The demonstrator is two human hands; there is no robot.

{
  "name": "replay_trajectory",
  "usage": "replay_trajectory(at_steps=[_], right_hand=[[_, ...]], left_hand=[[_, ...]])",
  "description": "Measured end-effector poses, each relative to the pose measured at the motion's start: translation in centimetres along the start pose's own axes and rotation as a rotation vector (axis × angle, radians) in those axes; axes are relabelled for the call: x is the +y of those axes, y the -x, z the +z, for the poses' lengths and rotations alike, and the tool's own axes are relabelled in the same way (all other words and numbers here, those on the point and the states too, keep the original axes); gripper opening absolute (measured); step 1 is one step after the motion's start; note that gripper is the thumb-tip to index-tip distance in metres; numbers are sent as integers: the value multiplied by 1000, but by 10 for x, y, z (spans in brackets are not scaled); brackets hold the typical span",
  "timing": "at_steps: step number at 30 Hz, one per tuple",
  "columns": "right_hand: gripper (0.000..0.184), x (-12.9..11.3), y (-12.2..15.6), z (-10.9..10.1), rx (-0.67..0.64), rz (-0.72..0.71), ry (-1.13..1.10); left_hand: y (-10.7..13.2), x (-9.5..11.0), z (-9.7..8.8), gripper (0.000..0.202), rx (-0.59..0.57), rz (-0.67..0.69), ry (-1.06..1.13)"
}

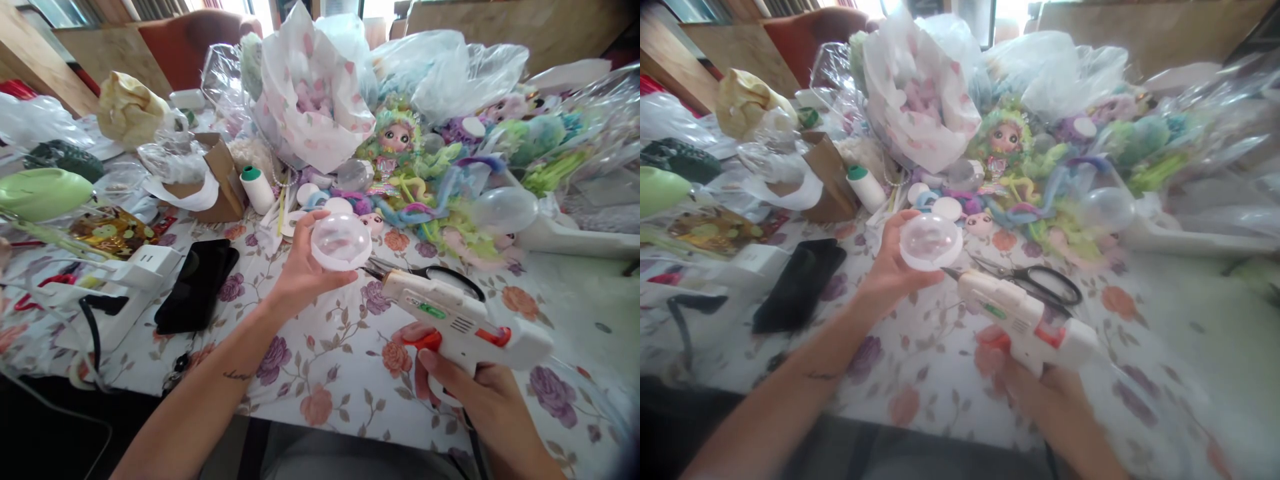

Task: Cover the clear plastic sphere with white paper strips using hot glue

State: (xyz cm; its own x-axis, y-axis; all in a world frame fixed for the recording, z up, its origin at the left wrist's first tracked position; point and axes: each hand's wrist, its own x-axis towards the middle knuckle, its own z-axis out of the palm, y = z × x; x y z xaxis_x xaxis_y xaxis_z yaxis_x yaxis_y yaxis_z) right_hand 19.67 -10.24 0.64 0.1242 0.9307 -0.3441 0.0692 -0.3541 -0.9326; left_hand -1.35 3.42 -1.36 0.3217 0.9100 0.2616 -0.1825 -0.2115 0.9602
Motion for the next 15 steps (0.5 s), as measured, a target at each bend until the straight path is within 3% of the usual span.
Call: replay_trajectory(at_steps=[4,15], right_hand=[[29,2,-3,0,-59,-30,-10],[40,2,-4,2,-40,-74,24]], left_hand=[[0,6,3,81,1,-37,36],[2,8,4,82,-2,-68,11]])
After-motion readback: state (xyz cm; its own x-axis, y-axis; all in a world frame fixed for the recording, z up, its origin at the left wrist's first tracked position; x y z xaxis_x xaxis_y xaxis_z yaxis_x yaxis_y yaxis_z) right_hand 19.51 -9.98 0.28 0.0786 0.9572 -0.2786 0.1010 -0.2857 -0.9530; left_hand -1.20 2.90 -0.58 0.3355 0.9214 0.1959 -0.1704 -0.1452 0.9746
